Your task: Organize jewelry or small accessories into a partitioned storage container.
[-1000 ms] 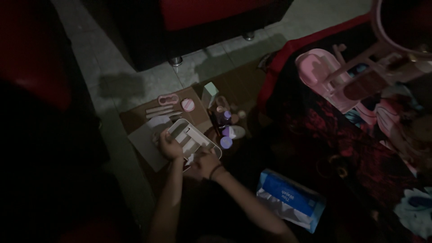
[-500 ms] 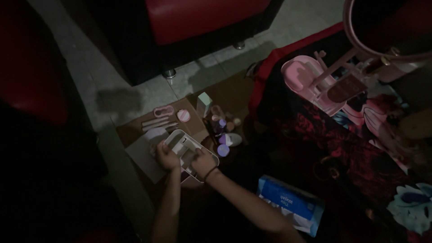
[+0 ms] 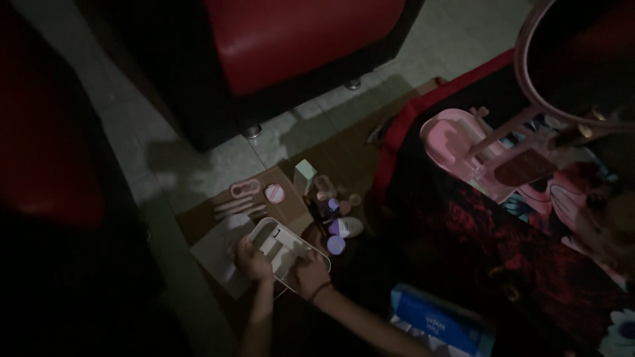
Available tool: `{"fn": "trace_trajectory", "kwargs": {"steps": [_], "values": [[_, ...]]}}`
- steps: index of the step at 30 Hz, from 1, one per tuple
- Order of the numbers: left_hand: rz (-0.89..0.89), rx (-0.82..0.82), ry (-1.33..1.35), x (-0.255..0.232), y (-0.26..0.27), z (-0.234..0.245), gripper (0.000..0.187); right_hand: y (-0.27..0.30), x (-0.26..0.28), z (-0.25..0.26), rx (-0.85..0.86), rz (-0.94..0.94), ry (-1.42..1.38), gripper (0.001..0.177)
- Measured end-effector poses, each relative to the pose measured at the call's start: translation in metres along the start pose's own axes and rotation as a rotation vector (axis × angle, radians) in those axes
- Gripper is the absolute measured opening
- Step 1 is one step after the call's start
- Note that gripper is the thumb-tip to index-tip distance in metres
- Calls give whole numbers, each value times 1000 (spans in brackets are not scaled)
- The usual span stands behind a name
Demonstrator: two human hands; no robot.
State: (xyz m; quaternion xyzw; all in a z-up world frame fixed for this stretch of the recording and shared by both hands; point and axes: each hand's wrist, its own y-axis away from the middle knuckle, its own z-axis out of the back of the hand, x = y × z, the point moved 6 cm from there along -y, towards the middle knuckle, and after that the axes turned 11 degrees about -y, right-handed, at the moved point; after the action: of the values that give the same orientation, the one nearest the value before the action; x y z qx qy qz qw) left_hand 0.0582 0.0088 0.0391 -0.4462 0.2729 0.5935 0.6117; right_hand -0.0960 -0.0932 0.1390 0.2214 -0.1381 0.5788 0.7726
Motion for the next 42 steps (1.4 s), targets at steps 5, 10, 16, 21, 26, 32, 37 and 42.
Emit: {"fn": "trace_trajectory", "kwargs": {"steps": [5,10,16,21,26,32,37,42], "values": [[23,32,22,-19,-4,6,38,16,20,-3,-51,173,-20,40],[83,46,0,-7,-3,2,39,20,22,-6,17,230,96,49],[120,32,335,23,2,-20,34,-2,16,17,129,2,256,40],[42,-118,52,9,5,-8,30,7,17,13,156,-18,275,38],[57,-130,206,35,4,-27,33,2,4,-24,-71,73,353,43],[23,-179,141,19,5,-12,30,8,7,-41,-89,32,178,39],[28,-202,-34,5,3,-3,29,10,22,-35,-167,4,31,30],[168,44,1111,75,5,-65,21,6,21,-5,83,-138,-95,29]]}}
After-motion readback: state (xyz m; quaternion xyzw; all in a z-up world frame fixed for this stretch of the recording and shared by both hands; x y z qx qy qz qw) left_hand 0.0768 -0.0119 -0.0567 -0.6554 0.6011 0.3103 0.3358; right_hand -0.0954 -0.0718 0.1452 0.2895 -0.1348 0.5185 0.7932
